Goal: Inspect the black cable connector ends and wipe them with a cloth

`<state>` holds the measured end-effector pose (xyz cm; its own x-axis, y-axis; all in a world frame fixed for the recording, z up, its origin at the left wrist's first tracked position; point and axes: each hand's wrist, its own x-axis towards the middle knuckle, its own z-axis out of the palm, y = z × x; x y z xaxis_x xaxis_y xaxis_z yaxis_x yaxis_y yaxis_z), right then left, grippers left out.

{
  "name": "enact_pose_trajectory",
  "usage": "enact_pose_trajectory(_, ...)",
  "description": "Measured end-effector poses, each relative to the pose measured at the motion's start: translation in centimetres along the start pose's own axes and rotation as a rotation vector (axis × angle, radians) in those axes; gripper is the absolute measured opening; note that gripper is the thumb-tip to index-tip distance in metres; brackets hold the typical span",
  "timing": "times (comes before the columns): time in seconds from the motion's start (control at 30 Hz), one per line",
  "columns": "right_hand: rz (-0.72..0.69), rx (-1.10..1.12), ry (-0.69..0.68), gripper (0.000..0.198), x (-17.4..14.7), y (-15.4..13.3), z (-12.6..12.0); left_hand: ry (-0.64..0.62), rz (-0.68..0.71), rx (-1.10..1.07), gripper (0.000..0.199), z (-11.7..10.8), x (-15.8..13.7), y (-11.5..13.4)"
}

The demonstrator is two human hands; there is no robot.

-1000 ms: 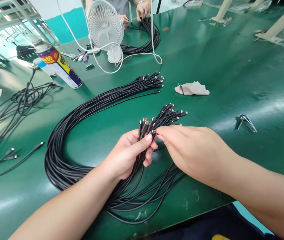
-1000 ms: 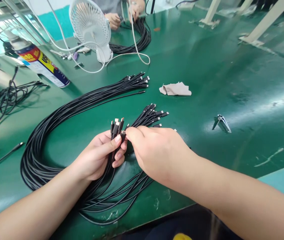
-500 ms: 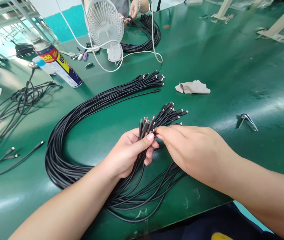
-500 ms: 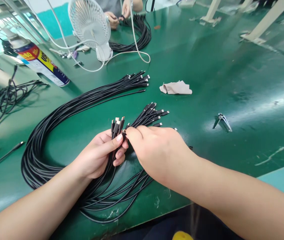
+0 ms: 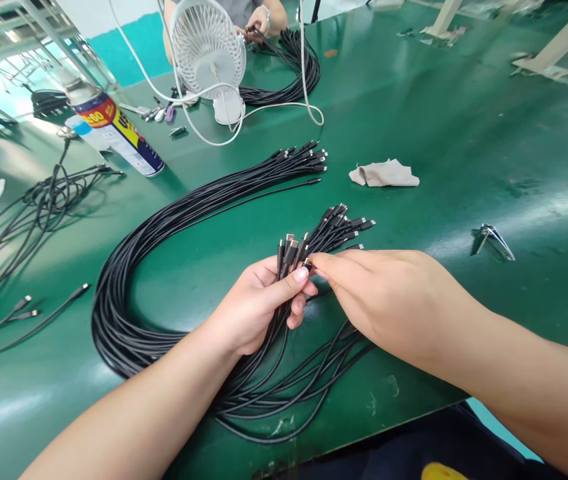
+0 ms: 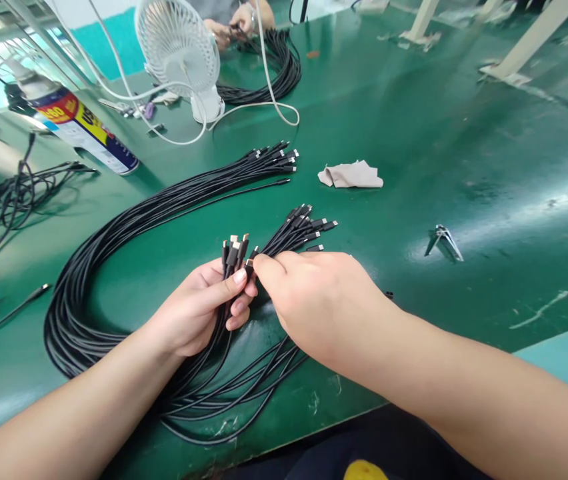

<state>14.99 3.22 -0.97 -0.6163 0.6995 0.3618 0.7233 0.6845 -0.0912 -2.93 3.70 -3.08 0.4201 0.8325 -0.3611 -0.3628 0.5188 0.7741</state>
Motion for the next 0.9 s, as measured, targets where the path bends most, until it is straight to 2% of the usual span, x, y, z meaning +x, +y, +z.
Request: enact_pose_trajectory(0.9,-0.024,-0.023,0.028,0.033,0.00,0.38,-0.25,0.001,-0.002,0.010,0.018,0.10,-0.11,0.06)
